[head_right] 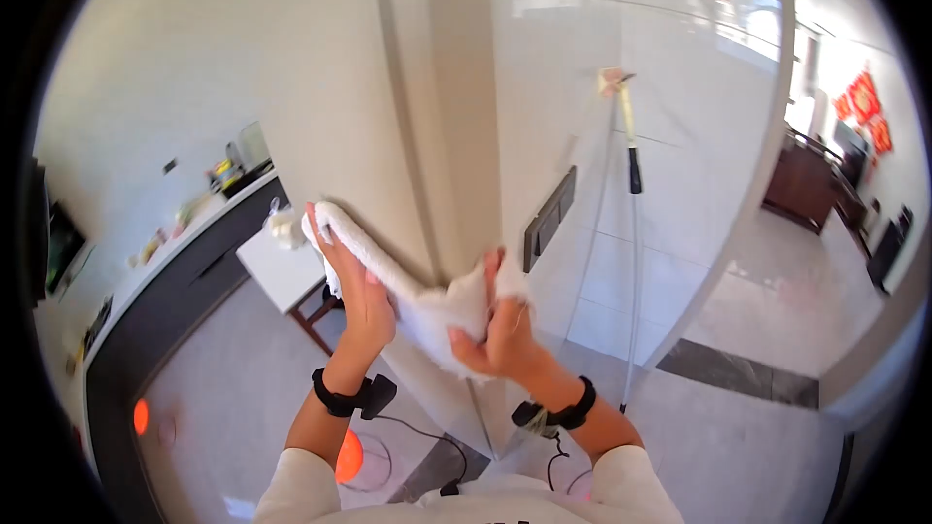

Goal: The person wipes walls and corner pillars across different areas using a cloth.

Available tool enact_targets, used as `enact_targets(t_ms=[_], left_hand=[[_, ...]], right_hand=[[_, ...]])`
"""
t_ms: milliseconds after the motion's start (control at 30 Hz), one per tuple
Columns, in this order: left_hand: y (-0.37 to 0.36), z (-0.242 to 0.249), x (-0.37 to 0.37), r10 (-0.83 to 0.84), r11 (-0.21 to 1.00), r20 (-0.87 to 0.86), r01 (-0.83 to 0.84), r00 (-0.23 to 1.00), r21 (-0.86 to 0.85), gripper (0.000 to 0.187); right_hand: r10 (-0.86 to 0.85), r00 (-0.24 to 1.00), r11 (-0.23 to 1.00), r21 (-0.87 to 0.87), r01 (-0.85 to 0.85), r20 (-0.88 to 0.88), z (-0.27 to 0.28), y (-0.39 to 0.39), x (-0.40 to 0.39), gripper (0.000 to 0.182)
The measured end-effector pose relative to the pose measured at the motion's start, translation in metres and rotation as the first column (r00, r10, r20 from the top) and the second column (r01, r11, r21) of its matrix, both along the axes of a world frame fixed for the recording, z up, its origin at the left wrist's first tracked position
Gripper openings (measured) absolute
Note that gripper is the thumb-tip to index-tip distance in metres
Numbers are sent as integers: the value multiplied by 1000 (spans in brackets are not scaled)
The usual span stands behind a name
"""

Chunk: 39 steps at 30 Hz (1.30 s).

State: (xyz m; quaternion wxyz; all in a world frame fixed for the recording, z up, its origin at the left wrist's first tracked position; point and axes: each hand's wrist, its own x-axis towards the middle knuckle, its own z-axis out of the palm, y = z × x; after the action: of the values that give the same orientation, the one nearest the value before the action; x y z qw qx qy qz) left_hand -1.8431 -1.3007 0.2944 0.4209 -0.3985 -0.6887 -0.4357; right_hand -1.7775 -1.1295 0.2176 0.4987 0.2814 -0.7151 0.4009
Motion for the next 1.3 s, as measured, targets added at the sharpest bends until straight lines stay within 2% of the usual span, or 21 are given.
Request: enact_targets(t_ms=[33, 100, 200, 333, 400, 433, 533, 567, 633, 667, 733, 767, 833, 867, 933, 967, 1000, 1067, 1133, 1267, 1300], left_hand=[[-1, 13, -3, 8, 999, -16, -7, 1000, 48, 72], [-16, 39, -15, 25, 1000, -70, -25, 997, 1, 65], [-24, 93, -37, 110, 991, -183, -122, 977, -53, 62], [-22, 156, -52, 118, 993, -315, -104, 942, 60, 60], [-20, 169, -61, 117, 988, -337, -74, 934, 137, 60], [-21, 171, -65, 133, 979, -369, -65, 920, 191, 60], [-27, 157, -68, 126, 975, -340, -53, 932, 217, 59], [-31, 150, -70, 129, 978, -333, -63, 934, 200, 59], [-36, 133, -75, 133, 984, -330, -84, 935, 159, 59], [-38, 124, -76, 108, 986, -333, -60, 937, 153, 58], [-42, 103, -75, 62, 991, -336, -18, 940, 134, 56], [-44, 91, -74, 73, 993, -328, -39, 942, 111, 53], [-49, 62, -88, -50, 998, -399, 35, 915, -43, 55], [-53, 45, -96, -107, 992, -424, 65, 899, -111, 56], [-63, 31, -102, -120, 970, -434, 12, 893, -243, 56], [-65, 30, -107, -142, 959, -445, 12, 884, -282, 55], [-67, 35, -110, -164, 947, -457, 10, 874, -321, 56], [-64, 48, -115, -143, 966, -511, 7, 848, -260, 53], [-69, 73, -112, -111, 983, -526, 16, 843, -181, 51], [-69, 107, -122, 86, 988, -402, -26, 912, 152, 58], [-71, 109, -125, 158, 978, -383, -90, 910, 190, 59]], right_hand=[[-120, 988, 992, 18, 122, -101, 39, -2, 3, 84], [-122, 972, 990, 47, 134, -201, 88, -9, 1, 81], [-191, 943, 977, 42, 210, -274, 170, -18, 2, 81], [-226, 919, 969, 23, 247, -324, 254, -31, 11, 80], [-417, 813, 860, 113, 497, -406, 280, -33, 20, 82], [-493, 746, 781, 149, 606, -448, 286, -37, 23, 83], [-762, 537, 481, 238, 844, -363, 267, -59, 30, 84], [-737, 529, 482, 221, 848, -420, 255, -59, 25, 85], [-813, 505, 439, 263, 859, -291, 223, -69, 30, 85], [-852, 402, 301, 315, 900, -335, 201, -63, 29, 85], [-901, 432, 411, 387, 825, 37, 179, -82, 39, 81], [-899, 421, 325, 459, 827, -121, 167, -83, 40, 79], [-803, 413, 125, 557, 821, -429, 146, -75, 31, 76], [-815, 437, 135, 610, 781, -380, 146, -77, 32, 75], [-830, 482, 157, 712, 684, -280, 151, -79, 32, 72], [-892, 424, 164, 761, 628, -158, 159, -79, 31, 72], [-895, 419, 167, 754, 635, -154, 176, -87, 29, 69], [-806, 477, 139, 672, 727, -349, 206, -92, 20, 65], [-827, 478, 149, 703, 695, -297, 236, -103, 9, 66], [-736, 465, 44, 650, 758, -491, 282, -116, -28, 63], [-711, 468, 38, 636, 771, -525, 291, -121, -38, 63]])
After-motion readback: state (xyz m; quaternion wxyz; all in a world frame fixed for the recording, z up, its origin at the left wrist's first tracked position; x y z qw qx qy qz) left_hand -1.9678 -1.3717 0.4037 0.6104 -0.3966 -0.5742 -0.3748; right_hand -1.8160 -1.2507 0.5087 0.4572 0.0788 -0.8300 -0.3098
